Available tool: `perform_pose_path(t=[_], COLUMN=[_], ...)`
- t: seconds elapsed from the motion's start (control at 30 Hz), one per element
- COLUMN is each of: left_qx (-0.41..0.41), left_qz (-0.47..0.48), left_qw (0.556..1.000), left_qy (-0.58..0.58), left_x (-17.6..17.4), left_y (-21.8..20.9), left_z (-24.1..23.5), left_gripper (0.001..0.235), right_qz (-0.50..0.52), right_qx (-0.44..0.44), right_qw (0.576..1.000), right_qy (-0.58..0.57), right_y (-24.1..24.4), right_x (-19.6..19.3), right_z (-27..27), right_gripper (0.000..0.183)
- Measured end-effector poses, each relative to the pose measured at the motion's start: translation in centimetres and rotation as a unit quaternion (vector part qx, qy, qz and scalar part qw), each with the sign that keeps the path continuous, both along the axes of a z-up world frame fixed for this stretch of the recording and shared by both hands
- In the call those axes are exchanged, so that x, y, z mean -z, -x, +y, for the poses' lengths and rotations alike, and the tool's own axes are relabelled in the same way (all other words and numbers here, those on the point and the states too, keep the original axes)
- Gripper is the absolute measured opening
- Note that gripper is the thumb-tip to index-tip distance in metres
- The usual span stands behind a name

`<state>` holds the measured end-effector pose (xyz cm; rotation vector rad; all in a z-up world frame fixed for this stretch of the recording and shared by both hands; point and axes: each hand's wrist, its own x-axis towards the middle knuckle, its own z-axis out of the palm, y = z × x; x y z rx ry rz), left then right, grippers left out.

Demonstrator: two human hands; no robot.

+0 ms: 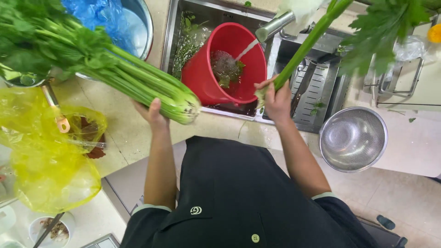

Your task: Wash celery stalks in a sink and cut off the leafy tops using scissors.

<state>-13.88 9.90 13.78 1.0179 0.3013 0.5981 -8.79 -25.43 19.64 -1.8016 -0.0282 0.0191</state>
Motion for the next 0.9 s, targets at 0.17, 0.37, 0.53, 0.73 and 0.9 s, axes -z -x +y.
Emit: perform_pose_path(t=[0.17, 0.37, 0.53, 0.73, 0.9], left_qx=[0.001, -0.030, -0.089, -0.169, -0.158], left_qz=[0.014, 0.035, 0.110, 0.211, 0.369], left_qw=[0.995, 0.990, 0.976, 0.946, 0.883], left_qy=[-0.098, -0.135, -0.168, -0.176, -0.244], left_x=[0.1, 2.1, 6.1, 10.4, 11.2], left_y=[2.0, 7.3, 11.8, 12.9, 12.6], left_z=[6.7, 10.4, 12.0, 12.7, 13.4], left_gripper=[0.102, 0.098, 0.099, 0.089, 0.079], right_qz=[0.018, 0.069, 0.123, 0.143, 0.141], right_qx=[-0.083, -0.189, -0.197, -0.272, -0.333], right_qw=[0.996, 0.979, 0.972, 0.950, 0.930], right_qy=[-0.023, -0.028, -0.041, -0.062, -0.065], right_y=[-1.3, -0.9, -0.8, -1.7, -3.0], right_x=[-1.9, -3.3, -4.0, -5.1, -5.7], right_z=[-4.9, -3.6, -2.6, -1.5, 0.2], right_gripper=[0.013, 0.019, 0.024, 0.029, 0.032])
